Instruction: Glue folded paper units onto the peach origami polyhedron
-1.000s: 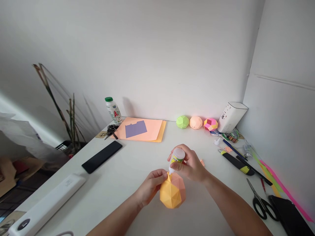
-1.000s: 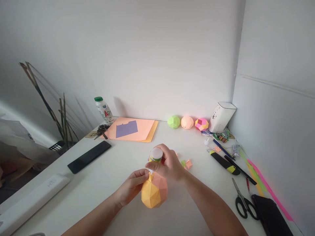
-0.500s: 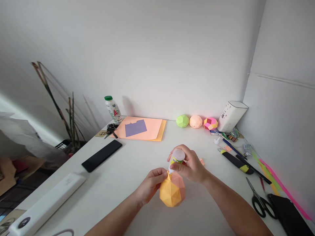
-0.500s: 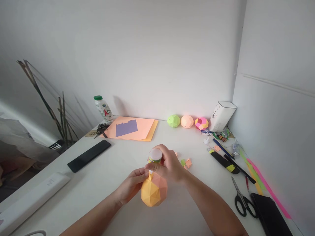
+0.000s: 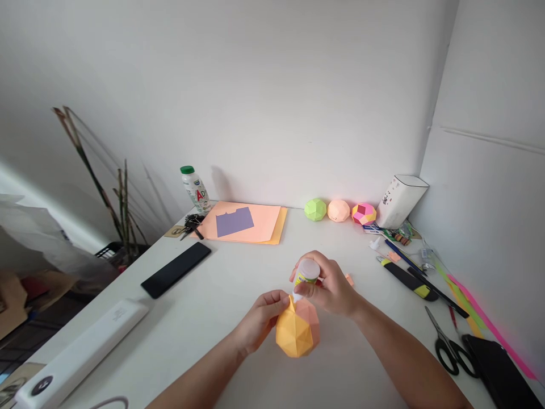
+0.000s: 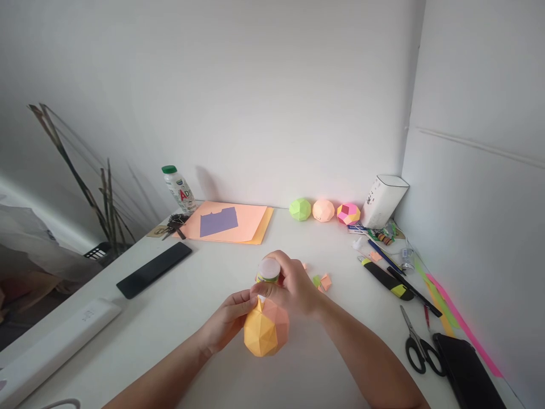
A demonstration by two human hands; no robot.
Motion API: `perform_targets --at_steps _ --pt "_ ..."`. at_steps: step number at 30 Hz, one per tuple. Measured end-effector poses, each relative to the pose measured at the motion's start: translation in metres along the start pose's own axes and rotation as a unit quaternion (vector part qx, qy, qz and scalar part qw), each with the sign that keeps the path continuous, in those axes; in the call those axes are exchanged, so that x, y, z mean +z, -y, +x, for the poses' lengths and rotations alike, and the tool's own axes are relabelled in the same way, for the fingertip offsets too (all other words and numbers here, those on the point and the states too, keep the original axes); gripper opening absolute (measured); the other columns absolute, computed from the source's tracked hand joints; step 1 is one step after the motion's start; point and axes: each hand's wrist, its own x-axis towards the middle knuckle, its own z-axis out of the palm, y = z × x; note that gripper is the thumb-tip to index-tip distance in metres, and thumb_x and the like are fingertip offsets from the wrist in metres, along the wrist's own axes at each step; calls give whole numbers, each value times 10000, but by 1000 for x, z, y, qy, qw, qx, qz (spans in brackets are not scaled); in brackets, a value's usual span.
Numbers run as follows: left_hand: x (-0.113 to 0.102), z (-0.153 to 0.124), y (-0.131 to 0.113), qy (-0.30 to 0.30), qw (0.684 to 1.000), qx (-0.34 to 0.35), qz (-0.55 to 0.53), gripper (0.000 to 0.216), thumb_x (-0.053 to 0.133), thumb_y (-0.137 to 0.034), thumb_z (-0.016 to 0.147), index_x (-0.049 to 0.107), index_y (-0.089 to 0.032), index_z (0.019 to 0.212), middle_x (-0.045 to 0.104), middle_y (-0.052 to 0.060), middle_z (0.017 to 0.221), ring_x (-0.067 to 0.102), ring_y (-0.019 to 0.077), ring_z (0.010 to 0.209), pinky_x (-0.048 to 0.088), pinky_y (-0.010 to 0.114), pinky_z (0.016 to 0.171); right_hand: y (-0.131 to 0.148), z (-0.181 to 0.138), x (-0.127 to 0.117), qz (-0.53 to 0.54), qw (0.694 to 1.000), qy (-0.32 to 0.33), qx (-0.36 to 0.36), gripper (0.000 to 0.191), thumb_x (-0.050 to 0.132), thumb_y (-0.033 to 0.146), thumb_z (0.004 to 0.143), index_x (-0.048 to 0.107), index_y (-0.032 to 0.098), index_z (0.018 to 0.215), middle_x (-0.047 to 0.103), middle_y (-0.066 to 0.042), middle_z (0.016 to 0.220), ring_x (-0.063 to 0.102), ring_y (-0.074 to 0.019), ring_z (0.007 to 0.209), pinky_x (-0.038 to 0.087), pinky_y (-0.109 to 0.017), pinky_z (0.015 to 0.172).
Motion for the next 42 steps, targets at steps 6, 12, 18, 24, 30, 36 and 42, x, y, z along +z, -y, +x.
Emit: perform_targets --at_steps 6,12,18,24,30,36,42 --pt "-1 1 1 -3 1000 -1 0 310 708 -424 715 668 -132 811 668 74 793 587 175 699 399 272 661 1 0 2 -6 1000 -2 -16 368 713 479 714 527 205 876 578 -2 762 466 -122 610 387 -235 531" --pt "-1 0 0 -9 1000 -4 -1 300 718 -424 699 657 -138 764 656 54 725 579 174 671 381 268 636 1 0 1 -2 1000 -5 -17 370 724 471 706 534 205 878 593 -10 785 511 -137 652 417 -243 557" --pt "2 0 0 -18 1000 -8 -9 321 740 -414 679 582 -137 638 560 -7 593 454 95 532 306 225 562 -2 5 -1 23 999 -18 24 388 717 485 707 511 203 875 612 -20 804 552 -161 724 451 -273 626" --pt "4 0 -2 -31 999 -8 2 331 742 -415 674 561 -144 619 541 -17 570 431 90 514 293 220 550 -5 6 -1 51 997 -10 61 407 728 487 692 506 202 878 549 6 756 536 -161 726 449 -282 638" --pt "2 0 -1 -25 1000 -4 6 315 730 -420 677 588 -143 628 566 -3 586 452 101 531 300 229 555 -6 7 -2 101 990 -13 98 405 723 491 694 505 200 873 570 -1 754 547 -170 746 449 -290 640" --pt "1 -1 -1 -16 1000 -4 14 308 728 -413 680 605 -133 639 561 6 602 447 101 541 302 229 562 -6 11 -3 122 983 -57 128 358 667 480 759 504 197 907 652 -41 811 558 -146 686 399 -251 558" --pt "1 -1 -2 -3 1000 -5 12 285 739 -386 670 608 -138 621 556 6 596 444 104 544 307 229 562 -7 12 -3 120 983 -67 126 361 670 484 753 507 195 896 661 -44 804 550 -138 658 372 -241 524"
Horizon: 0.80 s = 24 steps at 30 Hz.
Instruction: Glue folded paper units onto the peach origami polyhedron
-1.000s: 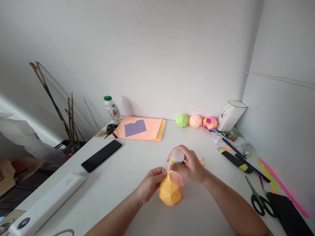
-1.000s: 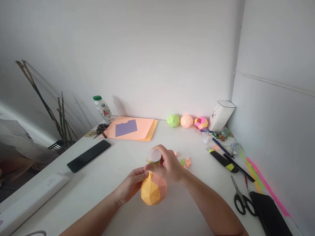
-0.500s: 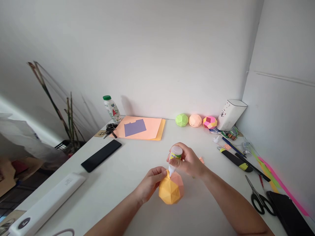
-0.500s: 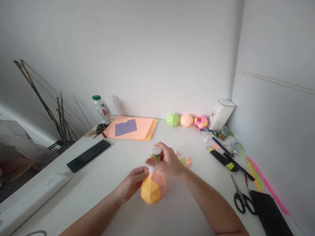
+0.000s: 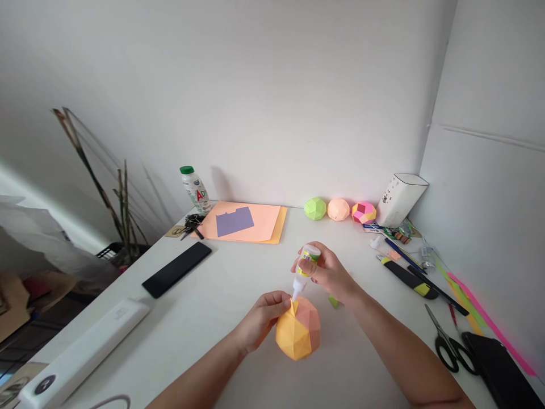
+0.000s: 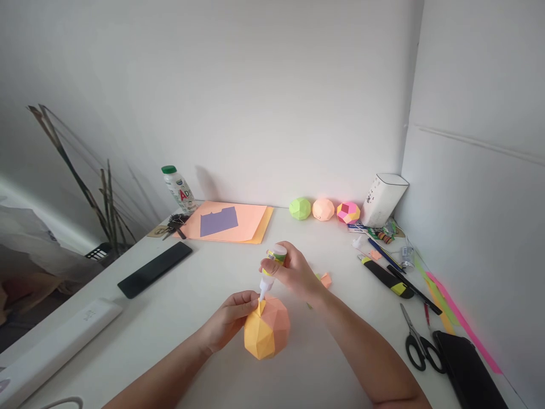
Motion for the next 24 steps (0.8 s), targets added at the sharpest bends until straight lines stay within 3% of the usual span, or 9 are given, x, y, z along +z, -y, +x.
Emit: perform_targets --at_steps 8,18,24 --pt "-2 1 2 3 1000 -4 -9 281 736 -376 683 606 -135 619 561 3 593 451 99 540 309 226 563 -2 -1 -2 -8 999 37 -27 369 690 466 743 509 200 925 639 -50 846 589 -194 821 461 -303 660" --pt "-4 3 3 8 999 -13 -52 275 725 -374 698 608 -131 648 581 21 637 487 114 575 331 237 582 9 -8 -5 -112 980 109 -124 321 705 416 741 526 208 908 619 -40 863 564 -181 785 446 -288 650" --pt "-5 4 3 19 997 -19 -66 268 723 -358 697 602 -127 634 572 19 636 488 114 577 334 235 587 9 -10 -5 -115 978 98 -140 307 685 423 760 525 212 915 621 -42 854 572 -194 812 456 -303 679"
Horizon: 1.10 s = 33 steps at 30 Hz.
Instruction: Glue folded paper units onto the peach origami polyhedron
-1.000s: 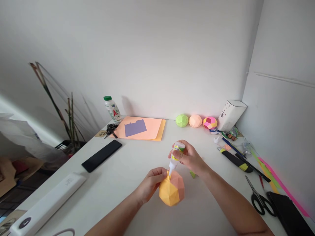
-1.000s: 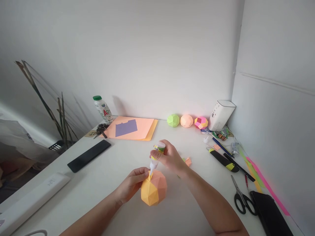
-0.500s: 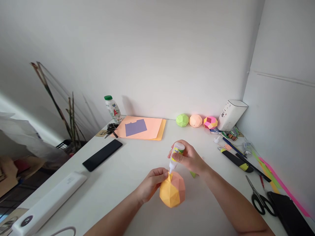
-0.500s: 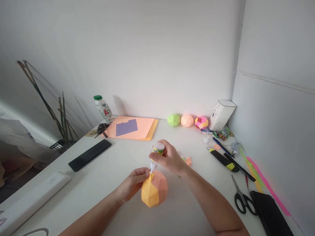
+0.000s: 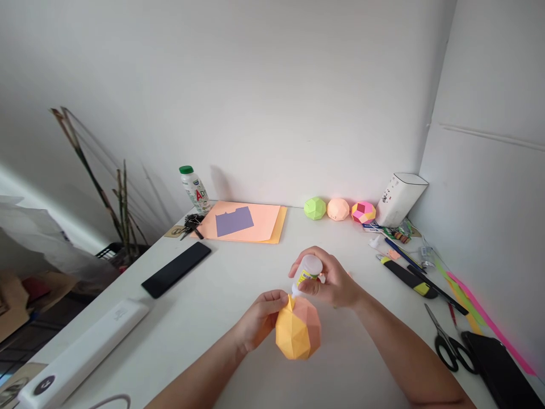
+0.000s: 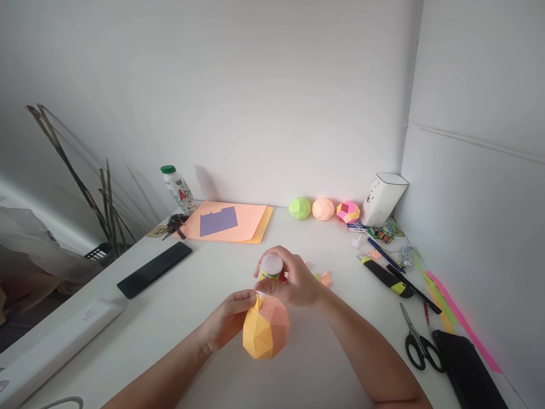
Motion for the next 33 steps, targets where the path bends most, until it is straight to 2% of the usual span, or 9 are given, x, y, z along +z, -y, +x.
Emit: perform_targets --at_steps 5,11,15,18,20,25,29,30,33 --pt "-2 0 1 1 1000 -6 9 249 710 -359 709 619 -129 687 603 41 695 524 140 624 354 249 614 -3 1 1 4 1000 12 -5 314 692 412 755 528 205 926 620 -43 874 566 -177 779 440 -278 638" --pt "-3 0 3 3 1000 0 7 249 709 -354 712 621 -123 685 601 34 682 522 128 615 358 248 617 -2 1 -1 12 1000 19 4 289 694 390 759 536 198 906 613 -36 857 536 -153 720 402 -254 587" --pt "-2 0 2 1 1000 2 12 256 712 -364 707 632 -122 723 604 33 690 519 126 613 350 246 611 0 0 1 50 998 43 21 292 681 392 773 522 195 920 622 -38 846 553 -159 735 418 -271 617" --pt "-2 -1 1 -6 1000 11 25 268 717 -365 700 604 -124 670 571 10 631 476 103 564 321 229 579 -1 1 1 93 994 42 41 310 690 390 768 515 191 930 632 -43 833 567 -168 759 432 -284 638" --pt "-1 -1 0 -10 999 21 40 279 710 -365 706 583 -126 640 554 -1 608 448 91 542 302 221 561 -3 3 0 124 991 17 52 304 687 394 771 517 189 918 642 -49 829 561 -158 730 430 -272 608" --pt "0 -2 -1 -4 995 46 85 270 692 -360 719 588 -125 636 554 -3 617 442 91 551 307 220 566 -13 10 -13 204 972 -52 106 278 659 407 791 505 197 887 675 -48 825 500 -97 498 383 -231 447" --pt "-3 -3 -2 29 987 74 137 236 648 -339 763 618 -124 672 577 17 670 473 110 590 329 235 585 -29 8 -31 270 950 -56 146 314 694 413 739 490 208 861 658 -25 761 649 -180 634 492 -307 578" --pt "-4 -3 -2 34 985 81 149 229 637 -330 773 623 -124 676 582 22 689 480 115 604 334 238 592 -34 4 -36 250 952 -74 162 321 696 423 725 487 208 837 653 -26 743 665 -197 669 500 -321 606" --pt "-6 -3 -2 42 979 93 174 219 606 -301 796 627 -126 666 586 29 721 488 121 627 338 242 595 -55 -12 -51 103 951 -233 176 356 626 519 716 480 195 716 616 -41 702 658 -222 682 510 -346 604"
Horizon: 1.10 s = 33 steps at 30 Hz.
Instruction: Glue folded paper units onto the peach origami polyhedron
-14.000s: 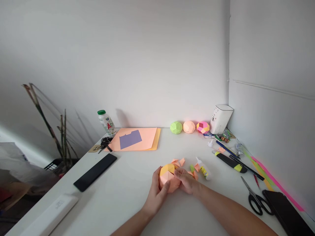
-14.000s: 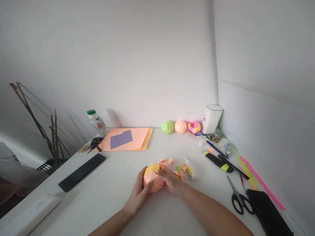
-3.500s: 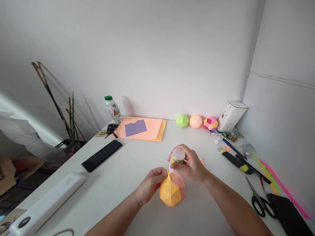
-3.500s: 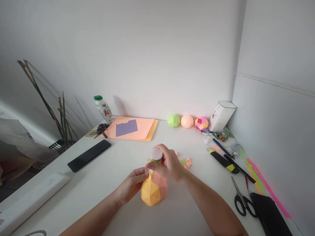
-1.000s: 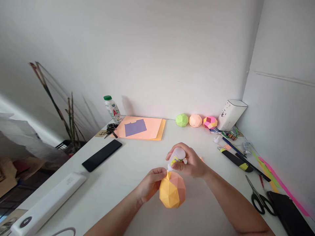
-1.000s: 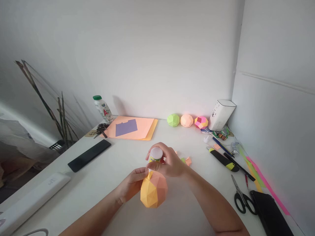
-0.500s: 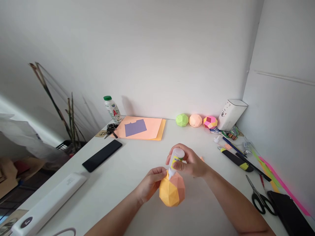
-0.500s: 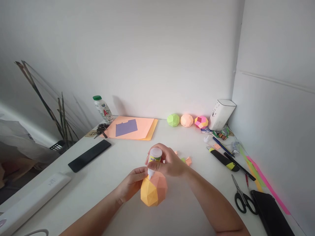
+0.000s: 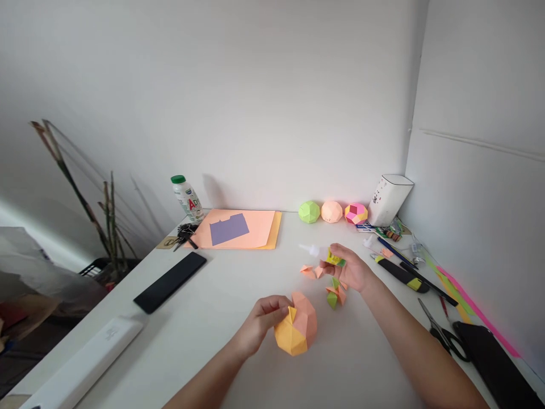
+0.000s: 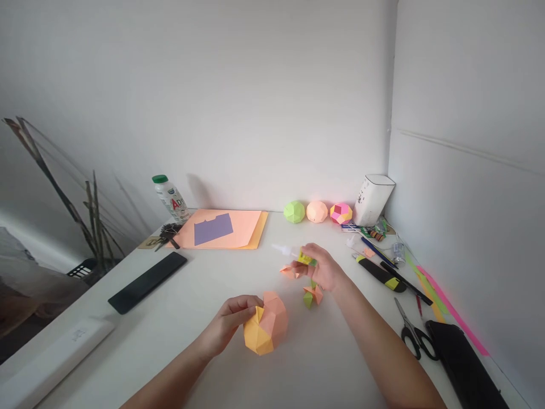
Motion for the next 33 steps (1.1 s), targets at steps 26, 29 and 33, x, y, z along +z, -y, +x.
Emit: perform_targets --at_steps 26,29,33 --pt "4 -7 -4 118 984 56 122 160 539 -227 811 650 -154 721 599 61 846 523 184 780 391 294 710 -32 -52 29 -112 944 299 83 586 716 355 703 455 214 1208 604 -23 933 576 -180 893 437 -334 788" --pt "4 -8 -6 112 981 59 144 161 525 -210 810 638 -158 708 603 61 856 532 190 797 402 301 724 -39 -50 30 -55 940 308 136 571 747 313 656 490 207 1155 559 39 764 536 -117 689 407 -248 627" --pt "3 -9 -9 96 975 73 184 177 527 -197 806 600 -163 648 614 64 863 551 195 818 419 310 751 -41 -50 29 -35 937 314 146 577 778 289 609 520 197 1118 530 63 684 507 -100 628 391 -225 583"
